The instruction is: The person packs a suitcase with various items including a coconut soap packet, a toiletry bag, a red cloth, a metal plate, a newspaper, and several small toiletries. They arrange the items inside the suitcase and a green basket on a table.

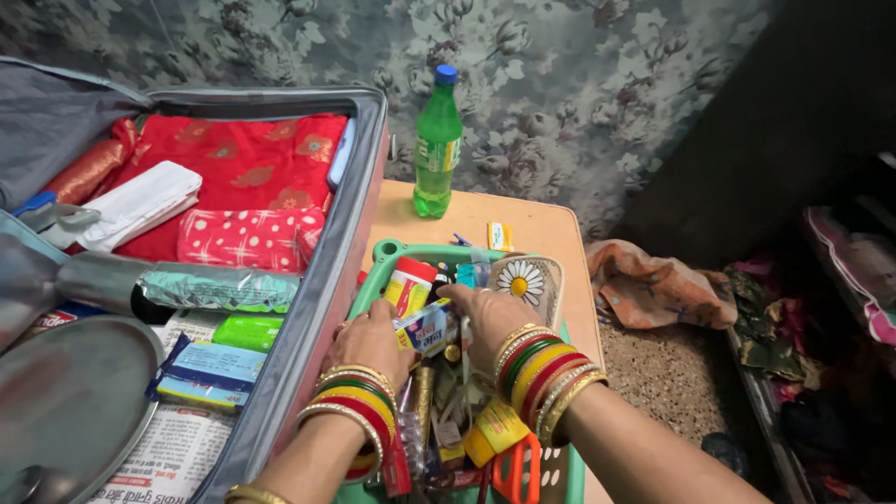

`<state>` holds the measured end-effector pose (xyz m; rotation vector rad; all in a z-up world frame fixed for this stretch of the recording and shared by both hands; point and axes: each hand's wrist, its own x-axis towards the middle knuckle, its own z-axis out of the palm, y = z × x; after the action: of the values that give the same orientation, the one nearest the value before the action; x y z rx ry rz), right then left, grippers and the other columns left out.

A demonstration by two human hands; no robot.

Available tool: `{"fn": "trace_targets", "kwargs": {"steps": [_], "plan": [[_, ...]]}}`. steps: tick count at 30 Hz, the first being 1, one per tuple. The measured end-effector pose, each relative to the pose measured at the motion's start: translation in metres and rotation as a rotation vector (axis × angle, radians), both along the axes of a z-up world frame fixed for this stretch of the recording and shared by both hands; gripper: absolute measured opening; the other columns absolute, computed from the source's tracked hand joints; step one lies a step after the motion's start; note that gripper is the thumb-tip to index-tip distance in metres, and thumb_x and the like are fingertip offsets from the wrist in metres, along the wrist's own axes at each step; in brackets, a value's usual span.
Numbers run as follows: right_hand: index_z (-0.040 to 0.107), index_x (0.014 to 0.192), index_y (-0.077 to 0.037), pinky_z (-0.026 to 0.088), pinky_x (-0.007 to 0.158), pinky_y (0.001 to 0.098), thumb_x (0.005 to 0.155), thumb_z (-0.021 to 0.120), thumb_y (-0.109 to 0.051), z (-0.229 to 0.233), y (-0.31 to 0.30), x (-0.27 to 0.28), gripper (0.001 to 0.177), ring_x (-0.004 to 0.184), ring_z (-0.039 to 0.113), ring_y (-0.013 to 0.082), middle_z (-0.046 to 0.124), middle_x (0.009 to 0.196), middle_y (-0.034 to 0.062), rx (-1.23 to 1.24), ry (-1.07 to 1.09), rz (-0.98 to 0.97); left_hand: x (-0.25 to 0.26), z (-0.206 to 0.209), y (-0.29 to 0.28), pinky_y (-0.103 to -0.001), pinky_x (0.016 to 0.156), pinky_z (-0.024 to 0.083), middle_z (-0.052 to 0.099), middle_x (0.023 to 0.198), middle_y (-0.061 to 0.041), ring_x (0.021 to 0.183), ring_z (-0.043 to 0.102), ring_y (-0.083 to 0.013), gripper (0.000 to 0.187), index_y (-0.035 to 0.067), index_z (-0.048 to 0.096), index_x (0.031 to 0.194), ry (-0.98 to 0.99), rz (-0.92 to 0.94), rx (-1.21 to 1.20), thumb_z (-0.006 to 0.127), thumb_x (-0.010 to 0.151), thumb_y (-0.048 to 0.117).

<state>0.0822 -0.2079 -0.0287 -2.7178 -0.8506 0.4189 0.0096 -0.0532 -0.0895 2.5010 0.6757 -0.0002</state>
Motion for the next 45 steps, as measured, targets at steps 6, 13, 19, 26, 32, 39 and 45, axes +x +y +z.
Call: {"fn": "trace_targets", "kwargs": {"steps": [6, 13, 19, 26, 32, 39, 45], "plan": [[0.068, 0.128, -0.028, 0.051, 0.096, 0.0452, 0.064, 0.072, 0.008, -0.011, 0.002, -0.004, 0.074, 0.111, 0.061, 0.0386, 0.059, 0.120, 0.0172, 0.163, -0.267, 0.035, 0.009, 0.016, 0.006, -0.049, 0.091, 0.052, 0.068, 0.107, -0.017, 0.105, 0.065, -0.0378, 0.029, 0.010, 0.070, 0.104, -0.183, -0.078, 0.011, 0.082, 0.079, 0.019], [0.070, 0.110, -0.013, 0.054, 0.088, 0.0431, 0.061, 0.092, -0.028, -0.014, 0.004, 0.017, 0.056, 0.102, 0.066, 0.0338, 0.068, 0.110, 0.0167, 0.448, -0.101, -0.020, 0.025, 0.050, 0.023, -0.047, 0.086, 0.052, 0.069, 0.097, -0.017, 0.098, 0.067, -0.0383, 0.022, 0.011, 0.073, 0.101, -0.445, -0.195, -0.021, 0.080, 0.081, 0.016], [0.063, 0.111, -0.011, 0.054, 0.083, 0.0418, 0.083, 0.083, -0.036, -0.015, 0.000, 0.026, 0.043, 0.093, 0.072, 0.0279, 0.076, 0.097, 0.0137, 0.343, 0.040, -0.148, 0.030, 0.060, 0.018, -0.049, 0.081, 0.052, 0.065, 0.109, -0.018, 0.099, 0.064, -0.0411, 0.053, 0.009, 0.062, 0.110, -0.485, -0.032, -0.034, 0.087, 0.063, 0.005], [0.062, 0.113, -0.008, 0.057, 0.082, 0.0374, 0.086, 0.077, -0.030, -0.030, -0.005, 0.039, 0.037, 0.092, 0.075, 0.0217, 0.078, 0.097, 0.0113, 0.548, 0.180, -0.220, 0.029, 0.054, 0.017, -0.051, 0.082, 0.053, 0.069, 0.100, -0.016, 0.097, 0.068, -0.0399, 0.030, 0.012, 0.060, 0.104, -0.351, -0.092, 0.122, 0.074, 0.080, 0.000], [0.067, 0.131, -0.008, 0.058, 0.065, 0.0589, 0.100, 0.065, -0.028, -0.028, -0.006, 0.050, 0.037, 0.085, 0.072, 0.0311, 0.074, 0.105, 0.0112, 0.847, 0.583, -0.546, 0.021, 0.057, -0.003, -0.043, 0.093, 0.056, 0.077, 0.105, -0.015, 0.102, 0.073, -0.0314, 0.033, 0.014, 0.071, 0.102, 0.045, -0.211, 0.008, 0.085, 0.080, 0.034], [0.073, 0.123, -0.019, 0.055, 0.090, 0.0353, 0.092, 0.066, -0.034, -0.032, -0.011, 0.040, 0.036, 0.099, 0.074, 0.0209, 0.078, 0.107, 0.0093, 0.419, 0.153, -0.262, 0.011, 0.036, -0.022, -0.045, 0.096, 0.054, 0.071, 0.110, -0.012, 0.106, 0.068, -0.0339, 0.039, 0.022, 0.072, 0.113, 0.224, -0.307, -0.066, 0.085, 0.076, 0.022], [0.074, 0.121, -0.020, 0.056, 0.092, 0.0384, 0.091, 0.068, -0.037, -0.034, -0.005, 0.038, 0.035, 0.099, 0.075, 0.0280, 0.078, 0.106, 0.0142, 0.338, 0.081, -0.192, 0.019, 0.001, 0.009, -0.042, 0.093, 0.058, 0.076, 0.103, -0.011, 0.101, 0.073, -0.0311, 0.025, 0.020, 0.078, 0.096, 0.155, -0.262, -0.029, 0.075, 0.076, 0.004]]}}
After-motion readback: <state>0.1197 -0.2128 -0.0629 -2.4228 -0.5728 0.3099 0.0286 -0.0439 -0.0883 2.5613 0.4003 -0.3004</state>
